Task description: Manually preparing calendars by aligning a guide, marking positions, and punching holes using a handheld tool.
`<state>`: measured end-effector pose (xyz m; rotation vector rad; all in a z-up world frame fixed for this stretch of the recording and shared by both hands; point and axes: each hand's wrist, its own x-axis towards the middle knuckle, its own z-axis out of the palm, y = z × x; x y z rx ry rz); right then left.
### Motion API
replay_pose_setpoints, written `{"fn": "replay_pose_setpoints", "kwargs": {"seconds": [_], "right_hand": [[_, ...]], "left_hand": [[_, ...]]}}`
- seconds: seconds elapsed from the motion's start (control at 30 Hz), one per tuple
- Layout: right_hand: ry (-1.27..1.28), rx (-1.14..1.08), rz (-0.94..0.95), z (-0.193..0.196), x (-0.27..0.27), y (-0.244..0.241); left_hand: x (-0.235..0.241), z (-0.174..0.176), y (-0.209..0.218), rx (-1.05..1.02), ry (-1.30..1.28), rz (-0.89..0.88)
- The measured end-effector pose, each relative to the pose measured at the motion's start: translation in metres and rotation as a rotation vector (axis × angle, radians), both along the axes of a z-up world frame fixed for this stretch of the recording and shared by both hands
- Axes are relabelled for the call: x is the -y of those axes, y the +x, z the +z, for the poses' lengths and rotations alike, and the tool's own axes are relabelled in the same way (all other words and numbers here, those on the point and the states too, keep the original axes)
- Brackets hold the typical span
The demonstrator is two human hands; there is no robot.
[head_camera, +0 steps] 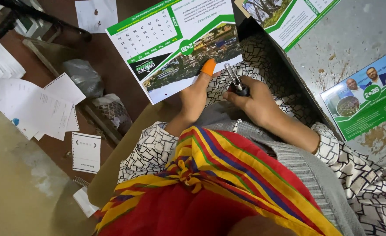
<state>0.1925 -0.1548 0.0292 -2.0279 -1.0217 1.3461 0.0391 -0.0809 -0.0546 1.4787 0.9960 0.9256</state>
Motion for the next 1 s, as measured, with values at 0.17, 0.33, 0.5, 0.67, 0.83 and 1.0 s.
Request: {"fn": "replay_pose_setpoints", "kwargs": {"seconds": [0.17, 0.33, 0.5, 0.67, 0.83, 1.0], "right_hand": [[0.001, -0.014, -0.006, -0.008, 0.0, 0.001], [0.005, -0.005, -0.004, -0.006, -0.002, -0.002], [-0.022, 0.015, -0.02, -0.012, -0.003, -0.005], [-0.015, 0.013, -0.015, -0.017, -0.002, -0.003], [-0.013, 0.019, -0.011, -0.021, -0.001, -0.002], [0.005, 0.026, -0.017, -0.02, -0.002, -0.004]], "left_hand": [[0.0, -0.009, 0.006, 0.295, -0.17, 0.023], [0.001, -0.01, 0.011, 0.654, -0.332, 0.065], [-0.003, 0.025, 0.016, 0.345, -0.093, 0.105], [-0.003, 0.026, 0.015, 0.363, -0.115, 0.113], [-0.001, 0.022, 0.014, 0.316, -0.103, 0.118], [0.001, 0.032, 0.014, 0.351, -0.131, 0.103]]}}
